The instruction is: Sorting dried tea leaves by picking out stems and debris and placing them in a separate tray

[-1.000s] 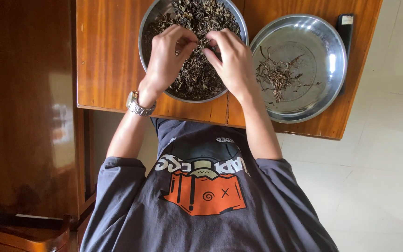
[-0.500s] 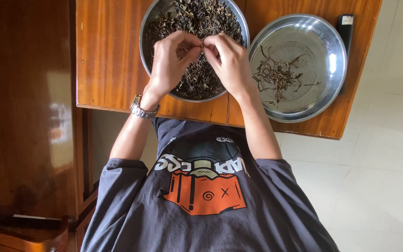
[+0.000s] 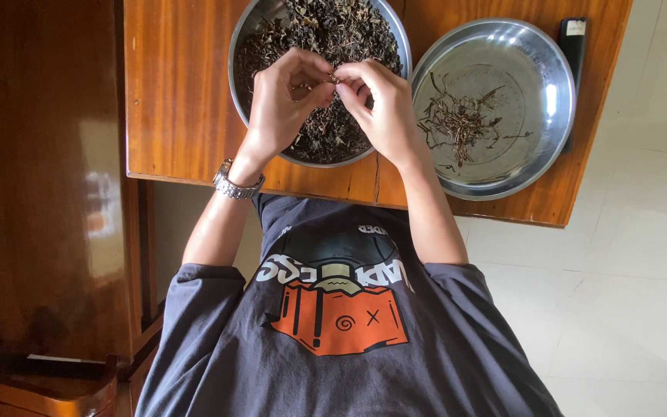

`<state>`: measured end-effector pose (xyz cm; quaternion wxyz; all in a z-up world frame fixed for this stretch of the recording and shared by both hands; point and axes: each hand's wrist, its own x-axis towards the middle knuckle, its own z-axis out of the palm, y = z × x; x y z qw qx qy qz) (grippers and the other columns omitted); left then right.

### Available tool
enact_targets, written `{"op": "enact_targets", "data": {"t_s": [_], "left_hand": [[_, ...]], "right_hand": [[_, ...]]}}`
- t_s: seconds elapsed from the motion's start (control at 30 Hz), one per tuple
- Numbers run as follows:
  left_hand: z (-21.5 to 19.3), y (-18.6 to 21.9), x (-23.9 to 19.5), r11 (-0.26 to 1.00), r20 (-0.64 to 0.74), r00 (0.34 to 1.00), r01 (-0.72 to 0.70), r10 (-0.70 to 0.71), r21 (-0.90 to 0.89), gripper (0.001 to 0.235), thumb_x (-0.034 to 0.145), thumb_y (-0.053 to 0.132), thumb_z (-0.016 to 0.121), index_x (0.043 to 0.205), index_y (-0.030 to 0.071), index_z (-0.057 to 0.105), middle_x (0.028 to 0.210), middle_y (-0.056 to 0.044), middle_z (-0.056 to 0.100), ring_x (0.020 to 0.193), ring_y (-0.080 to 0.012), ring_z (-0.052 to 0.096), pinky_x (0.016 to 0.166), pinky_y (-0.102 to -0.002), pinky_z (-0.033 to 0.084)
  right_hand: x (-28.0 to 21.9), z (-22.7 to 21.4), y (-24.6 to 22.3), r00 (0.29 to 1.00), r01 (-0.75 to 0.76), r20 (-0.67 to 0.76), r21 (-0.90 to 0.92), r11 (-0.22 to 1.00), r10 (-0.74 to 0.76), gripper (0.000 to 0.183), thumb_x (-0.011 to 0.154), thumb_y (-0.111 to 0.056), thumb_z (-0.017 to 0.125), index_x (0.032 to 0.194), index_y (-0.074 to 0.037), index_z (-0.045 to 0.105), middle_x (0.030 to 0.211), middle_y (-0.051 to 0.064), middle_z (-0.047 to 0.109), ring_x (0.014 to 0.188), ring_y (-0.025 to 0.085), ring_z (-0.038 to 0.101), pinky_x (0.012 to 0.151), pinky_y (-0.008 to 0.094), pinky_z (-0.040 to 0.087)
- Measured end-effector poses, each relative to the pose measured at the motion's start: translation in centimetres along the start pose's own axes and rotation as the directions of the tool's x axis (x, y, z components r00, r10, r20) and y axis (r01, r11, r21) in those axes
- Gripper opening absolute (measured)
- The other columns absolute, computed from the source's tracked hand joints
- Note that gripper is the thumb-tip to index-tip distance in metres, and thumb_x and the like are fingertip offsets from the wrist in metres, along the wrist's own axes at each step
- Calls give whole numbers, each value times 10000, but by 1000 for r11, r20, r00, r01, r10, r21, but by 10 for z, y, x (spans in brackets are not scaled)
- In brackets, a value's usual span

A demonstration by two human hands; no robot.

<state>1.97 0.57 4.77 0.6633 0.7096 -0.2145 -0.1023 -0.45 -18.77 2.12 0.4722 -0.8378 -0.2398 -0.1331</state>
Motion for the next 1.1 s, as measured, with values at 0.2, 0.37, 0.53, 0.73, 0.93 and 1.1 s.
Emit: {"op": "enact_targets", "data": {"t_s": [0.2, 0.37, 0.53, 0.73, 0.93, 1.1], "left_hand": [[9, -4, -3, 966, -63, 996, -47, 65, 255, 250, 923, -144, 702, 1120, -33, 596, 1004, -180, 710, 905, -261, 745, 791, -291, 666], [21, -11, -12, 881, -12, 982, -164, 189, 443, 251, 1000, -104, 614, 1213, -33, 503, 1094, -227, 658, 951, -317, 740, 858, -343, 668], [29, -21, -19, 705, 51, 965, -224, 257, 673, 165, 1056, -53, 572, 1200, -42, 491, 1001, -159, 583, 758, -239, 611, 600, -353, 593], [31, -25, -22, 609, 127, 955, -271, 269, 745, 183, 1054, -71, 561, 1215, -39, 482, 969, -142, 544, 752, -238, 563, 525, -373, 541], [24, -23, -8, 665, 175, 943, -325, 284, 673, 208, 1016, -103, 622, 1187, -66, 510, 1134, -178, 590, 694, -206, 609, 521, -293, 582], [-42, -37, 28, 308, 267, 889, -390, 372, 868, 289, 899, -201, 636, 1145, -51, 620, 1132, -181, 608, 952, -313, 653, 749, -385, 607]], "right_hand": [[-1, -2, -4, 994, -100, 45, 126, 987, 95, 192, 1058, -114, 635, 1171, 42, 627, 1079, 176, 707, 902, 230, 711, 756, 289, 620], [0, -2, -9, 991, -128, -17, 157, 979, 133, 88, 999, 5, 686, 1074, 23, 644, 969, 152, 728, 821, 232, 733, 758, 307, 641], [-3, -3, -10, 993, -115, -17, 154, 981, 119, 111, 993, 56, 699, 1088, 36, 644, 985, 166, 722, 824, 241, 739, 766, 308, 648], [-10, -5, -7, 991, -131, -17, 143, 981, 134, 103, 994, 59, 702, 1070, 37, 637, 959, 162, 733, 794, 244, 753, 737, 311, 658], [-33, -11, 17, 990, -104, -89, 27, 994, 106, 96, 994, 112, 667, 1063, 59, 628, 930, 187, 719, 755, 247, 717, 706, 296, 640], [-63, -68, 3, 968, -216, -161, -141, 966, 193, 68, 1082, -16, 652, 1100, 46, 632, 943, 161, 705, 747, 215, 689, 621, 267, 592]]}}
